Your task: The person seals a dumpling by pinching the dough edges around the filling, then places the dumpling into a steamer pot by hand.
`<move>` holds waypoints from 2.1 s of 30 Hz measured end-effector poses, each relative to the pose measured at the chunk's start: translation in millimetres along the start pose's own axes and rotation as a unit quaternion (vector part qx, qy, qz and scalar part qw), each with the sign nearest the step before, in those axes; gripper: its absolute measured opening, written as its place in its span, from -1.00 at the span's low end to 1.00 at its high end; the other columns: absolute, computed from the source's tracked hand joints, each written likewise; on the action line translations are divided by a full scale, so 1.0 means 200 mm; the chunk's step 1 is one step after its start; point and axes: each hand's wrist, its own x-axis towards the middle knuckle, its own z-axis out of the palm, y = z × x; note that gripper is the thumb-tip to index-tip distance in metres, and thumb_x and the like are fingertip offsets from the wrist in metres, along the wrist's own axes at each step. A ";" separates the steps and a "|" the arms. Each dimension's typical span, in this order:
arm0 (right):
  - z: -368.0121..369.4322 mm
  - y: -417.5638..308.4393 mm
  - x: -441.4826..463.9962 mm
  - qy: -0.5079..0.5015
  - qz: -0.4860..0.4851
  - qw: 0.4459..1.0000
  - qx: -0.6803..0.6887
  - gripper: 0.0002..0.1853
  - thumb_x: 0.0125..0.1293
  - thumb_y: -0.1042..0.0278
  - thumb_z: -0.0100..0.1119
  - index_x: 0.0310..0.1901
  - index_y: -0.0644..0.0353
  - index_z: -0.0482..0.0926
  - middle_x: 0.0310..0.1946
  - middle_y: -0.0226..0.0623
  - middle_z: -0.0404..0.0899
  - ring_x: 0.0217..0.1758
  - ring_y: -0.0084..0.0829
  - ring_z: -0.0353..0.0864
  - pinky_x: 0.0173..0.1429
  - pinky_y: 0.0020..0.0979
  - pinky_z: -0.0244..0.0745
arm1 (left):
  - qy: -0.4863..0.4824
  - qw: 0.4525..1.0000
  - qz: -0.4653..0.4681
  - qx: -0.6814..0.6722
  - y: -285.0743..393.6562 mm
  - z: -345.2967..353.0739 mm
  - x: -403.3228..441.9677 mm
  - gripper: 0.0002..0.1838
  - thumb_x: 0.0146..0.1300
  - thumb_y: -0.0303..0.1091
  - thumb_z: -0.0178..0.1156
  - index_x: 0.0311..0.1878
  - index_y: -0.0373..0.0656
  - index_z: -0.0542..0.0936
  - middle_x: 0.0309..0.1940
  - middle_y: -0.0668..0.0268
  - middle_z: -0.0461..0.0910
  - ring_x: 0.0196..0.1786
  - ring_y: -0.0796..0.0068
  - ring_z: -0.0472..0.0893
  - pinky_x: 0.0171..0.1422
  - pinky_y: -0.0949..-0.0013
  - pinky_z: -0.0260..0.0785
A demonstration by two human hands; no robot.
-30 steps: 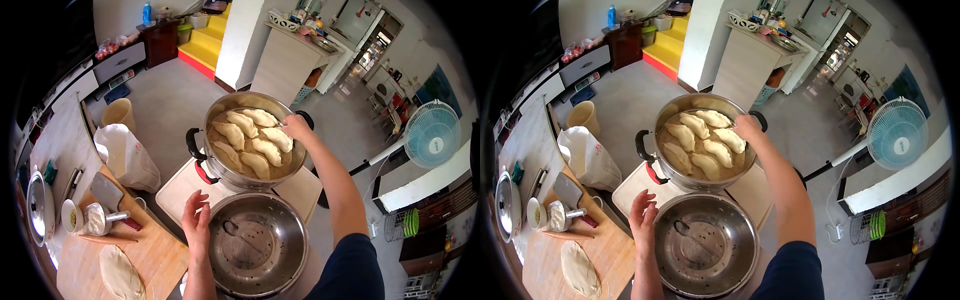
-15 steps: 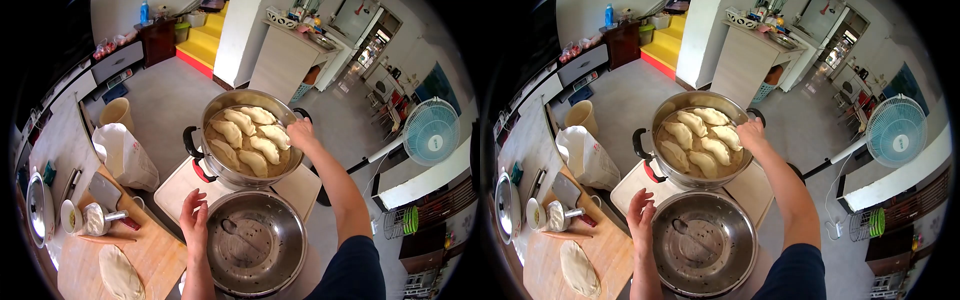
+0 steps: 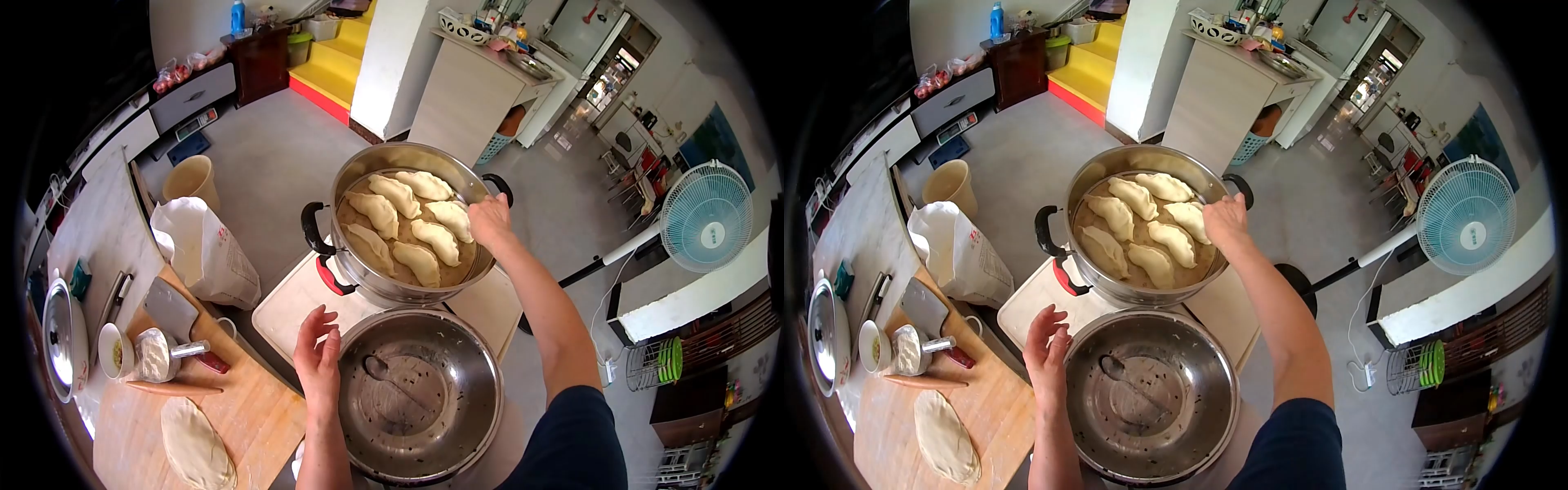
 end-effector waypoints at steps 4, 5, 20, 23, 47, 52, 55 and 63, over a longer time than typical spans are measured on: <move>-0.11 0.00 -0.06 0.023 -0.018 1.000 0.010 -0.76 0.08 0.17 0.48 -0.29 0.12 0.79 -0.26 -0.15 0.77 0.00 -0.25 0.68 0.14 -0.13 0.36 | 0.003 1.000 -0.003 -0.004 0.01 0.00 0.00 -0.54 0.42 -0.47 0.17 0.36 -0.23 0.46 0.12 0.26 0.62 0.11 0.49 0.57 0.19 0.38 0.45; -0.13 0.01 -0.06 0.044 -0.017 0.999 0.010 -0.80 0.13 0.21 0.43 -0.29 0.14 0.79 -0.25 -0.15 0.77 -0.04 -0.22 0.71 0.09 -0.11 0.42 | 0.004 1.000 -0.003 -0.004 0.01 0.00 0.00 -0.54 0.42 -0.47 0.17 0.36 -0.24 0.46 0.12 0.25 0.62 0.11 0.49 0.57 0.19 0.38 0.45; 0.03 -0.19 -0.09 0.023 -0.126 0.935 0.330 -0.39 0.18 0.14 0.43 0.21 0.30 0.56 0.09 0.10 0.64 0.19 -0.01 0.61 0.31 -0.17 0.48 | 0.002 1.000 0.005 -0.002 -0.01 0.00 0.00 -0.55 0.42 -0.46 0.18 0.36 -0.22 0.47 0.12 0.26 0.62 0.11 0.50 0.58 0.17 0.38 0.46; -0.03 -0.19 -0.07 -0.104 -0.076 0.949 0.287 -0.40 0.17 0.19 0.44 0.21 0.32 0.56 0.12 0.09 0.62 0.20 0.01 0.61 0.33 -0.15 0.47 | 0.000 1.000 0.003 -0.002 -0.01 0.00 0.00 -0.55 0.41 -0.47 0.18 0.35 -0.21 0.47 0.12 0.27 0.62 0.11 0.50 0.58 0.17 0.38 0.45; -0.11 -0.46 -0.23 0.031 -0.227 0.945 0.235 -0.64 0.23 0.26 0.35 0.08 0.03 0.68 0.00 -0.21 0.66 0.10 -0.13 0.64 0.14 -0.13 0.56 | -0.002 1.000 0.002 0.015 -0.01 0.00 0.01 -0.55 0.41 -0.45 0.18 0.36 -0.20 0.47 0.13 0.28 0.62 0.12 0.52 0.57 0.13 0.41 0.45; -0.05 -0.46 -0.21 0.057 -0.241 0.931 0.269 -0.66 0.24 0.28 0.33 0.06 0.05 0.68 -0.02 -0.19 0.68 0.04 -0.11 0.67 0.12 -0.11 0.57 | 0.007 1.000 0.013 0.018 0.00 0.00 0.00 -0.54 0.41 -0.44 0.19 0.36 -0.21 0.47 0.12 0.27 0.62 0.10 0.51 0.57 0.14 0.38 0.47; -0.14 -0.39 -0.22 0.109 -0.164 0.922 0.332 -0.76 0.26 0.34 0.27 -0.03 0.06 0.70 -0.13 -0.17 0.71 -0.07 -0.06 0.69 0.05 -0.07 0.59 | 0.004 1.000 0.006 0.010 -0.01 -0.01 0.00 -0.55 0.41 -0.46 0.18 0.35 -0.21 0.47 0.13 0.27 0.62 0.11 0.52 0.57 0.16 0.39 0.45; -0.15 0.15 -0.03 0.090 -0.006 0.996 0.027 -0.80 0.23 0.43 0.14 -0.27 0.22 0.77 -0.18 -0.16 0.76 0.01 -0.12 0.70 0.05 -0.05 0.58 | 0.004 1.000 -0.002 0.006 0.01 -0.01 0.00 -0.54 0.41 -0.46 0.18 0.36 -0.22 0.46 0.12 0.27 0.62 0.11 0.49 0.57 0.19 0.37 0.45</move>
